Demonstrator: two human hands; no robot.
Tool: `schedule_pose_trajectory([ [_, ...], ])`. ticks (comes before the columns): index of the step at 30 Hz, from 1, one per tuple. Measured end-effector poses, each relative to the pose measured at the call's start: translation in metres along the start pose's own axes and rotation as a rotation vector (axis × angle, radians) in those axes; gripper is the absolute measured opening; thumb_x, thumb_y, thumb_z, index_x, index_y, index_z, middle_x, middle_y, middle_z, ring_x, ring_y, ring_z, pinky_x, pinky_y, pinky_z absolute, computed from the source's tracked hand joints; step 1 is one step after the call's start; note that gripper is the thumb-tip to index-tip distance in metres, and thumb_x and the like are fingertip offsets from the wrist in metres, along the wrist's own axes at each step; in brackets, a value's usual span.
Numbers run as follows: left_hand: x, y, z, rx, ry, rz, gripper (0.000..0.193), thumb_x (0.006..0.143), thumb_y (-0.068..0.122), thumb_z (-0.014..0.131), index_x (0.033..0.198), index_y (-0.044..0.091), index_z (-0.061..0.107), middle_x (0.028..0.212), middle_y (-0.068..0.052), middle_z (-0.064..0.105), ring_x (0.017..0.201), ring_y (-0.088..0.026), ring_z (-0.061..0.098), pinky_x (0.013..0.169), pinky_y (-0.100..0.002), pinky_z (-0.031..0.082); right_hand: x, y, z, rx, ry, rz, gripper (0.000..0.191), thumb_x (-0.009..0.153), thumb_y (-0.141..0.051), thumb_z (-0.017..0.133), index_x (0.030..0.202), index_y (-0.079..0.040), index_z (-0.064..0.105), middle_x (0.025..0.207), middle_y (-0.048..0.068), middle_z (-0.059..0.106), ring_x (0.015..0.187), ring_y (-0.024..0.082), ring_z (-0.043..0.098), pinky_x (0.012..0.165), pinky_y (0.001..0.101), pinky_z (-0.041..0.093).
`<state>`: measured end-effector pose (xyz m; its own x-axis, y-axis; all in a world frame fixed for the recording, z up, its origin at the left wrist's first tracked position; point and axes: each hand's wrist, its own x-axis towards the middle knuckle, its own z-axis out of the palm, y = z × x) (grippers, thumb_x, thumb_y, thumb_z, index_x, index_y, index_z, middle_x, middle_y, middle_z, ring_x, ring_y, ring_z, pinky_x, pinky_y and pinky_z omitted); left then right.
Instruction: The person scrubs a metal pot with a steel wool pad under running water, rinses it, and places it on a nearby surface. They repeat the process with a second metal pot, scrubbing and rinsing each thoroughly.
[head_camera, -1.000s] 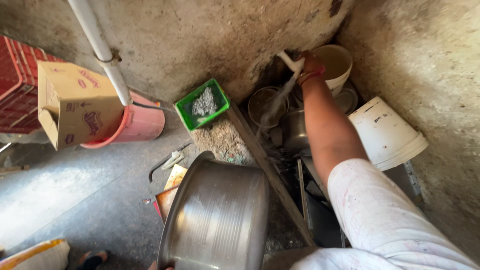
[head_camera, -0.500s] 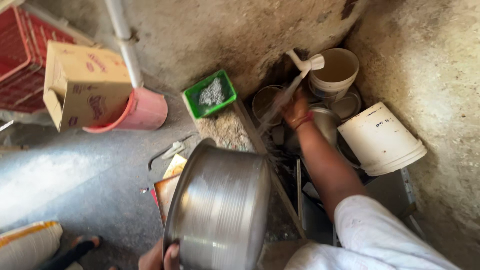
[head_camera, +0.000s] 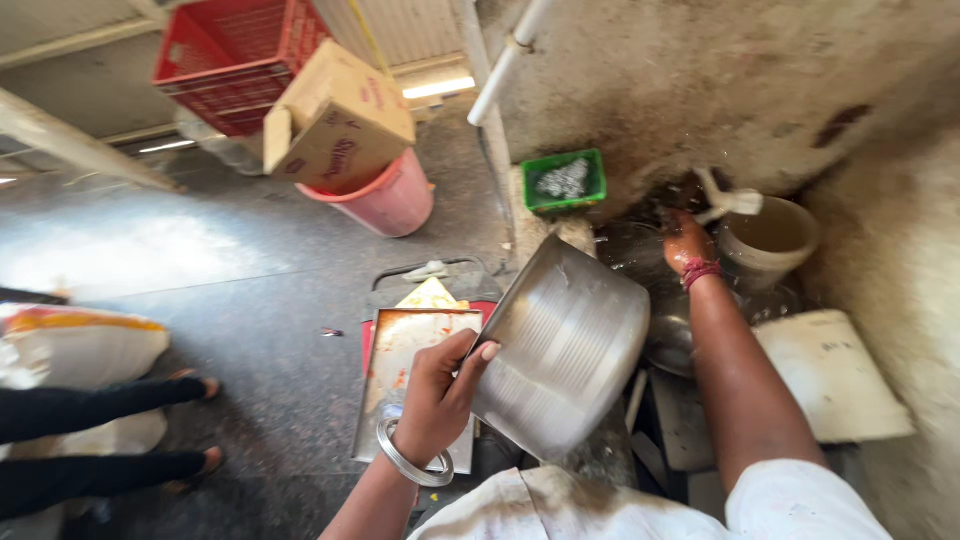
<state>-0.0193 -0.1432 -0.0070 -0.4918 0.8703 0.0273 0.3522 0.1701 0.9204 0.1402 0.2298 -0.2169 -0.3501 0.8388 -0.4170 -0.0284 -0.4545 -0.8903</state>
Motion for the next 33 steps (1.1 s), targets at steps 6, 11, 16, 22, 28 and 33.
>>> schedule_pose_trajectory([
  [6, 0.030, 0.021, 0.024, 0.171, -0.091, 0.416, 0.016, 0.096, 0.021, 0.069, 0.093, 0.005, 0.068, 0.071, -0.013, 0.059, 0.063, -0.028, 0.056, 0.057, -0.038, 0.043, -0.146, -0.024, -0.044, -0.092, -0.177, -0.359, 0.072, 0.098, -0.045, 0.066, 0.156, -0.009, 0.043, 0.152, 0.009, 0.055, 0.135, 0.022, 0.054, 0.099, 0.0338, 0.047],
  [11, 0.113, 0.052, 0.078, 0.459, -0.455, 0.755, 0.022, 0.093, 0.039, 0.070, 0.097, 0.017, 0.075, 0.079, -0.007, 0.067, 0.073, -0.026, 0.065, 0.063, -0.042, 0.049, -0.243, -0.083, -0.079, -0.518, -0.173, -0.840, 0.108, 0.069, -0.035, 0.092, 0.157, -0.010, 0.035, 0.165, 0.012, 0.031, 0.149, 0.027, 0.037, 0.112, 0.0401, 0.045],
  [16, 0.160, 0.061, 0.161, 0.709, -0.688, 0.952, 0.025, 0.094, 0.045, 0.068, 0.094, 0.020, 0.076, 0.086, -0.004, 0.072, 0.111, -0.024, 0.062, 0.102, -0.050, 0.042, -0.218, -0.045, -0.117, -0.747, -0.164, -0.475, 0.044, 0.085, -0.030, 0.079, 0.120, -0.006, 0.069, 0.110, 0.004, 0.067, 0.102, 0.014, 0.060, 0.089, 0.0335, 0.051],
  [22, 0.148, -0.027, 0.225, 0.415, -0.237, 0.552, 0.050, 0.089, 0.019, 0.071, 0.137, 0.015, 0.061, 0.161, -0.022, 0.033, 0.149, -0.045, 0.026, 0.116, -0.059, 0.027, -0.168, 0.072, -0.089, -0.443, 0.296, -0.247, 0.047, 0.105, -0.045, 0.061, 0.088, -0.001, 0.065, 0.069, 0.002, 0.050, 0.067, 0.012, 0.044, 0.062, 0.0333, 0.040],
  [28, 0.171, -0.111, 0.256, 0.302, -0.259, -0.039, 0.069, 0.093, 0.021, 0.071, 0.149, 0.000, 0.036, 0.163, -0.032, 0.016, 0.152, -0.049, 0.014, 0.120, -0.054, 0.017, -0.133, 0.095, -0.036, -0.179, 0.300, -0.299, 0.055, 0.108, -0.048, 0.060, 0.082, 0.000, 0.059, 0.070, 0.002, 0.049, 0.069, 0.011, 0.042, 0.063, 0.0305, 0.039],
  [33, 0.178, -0.119, 0.261, 0.177, -0.222, -0.278, 0.063, 0.092, 0.027, 0.065, 0.151, 0.014, 0.045, 0.165, -0.032, 0.020, 0.147, -0.048, 0.031, 0.121, -0.046, 0.031, -0.118, 0.077, -0.030, 0.106, 0.211, -0.024, 0.059, 0.110, -0.057, 0.053, 0.107, 0.002, 0.062, 0.092, 0.010, 0.060, 0.077, 0.022, 0.060, 0.063, 0.0389, 0.055],
])
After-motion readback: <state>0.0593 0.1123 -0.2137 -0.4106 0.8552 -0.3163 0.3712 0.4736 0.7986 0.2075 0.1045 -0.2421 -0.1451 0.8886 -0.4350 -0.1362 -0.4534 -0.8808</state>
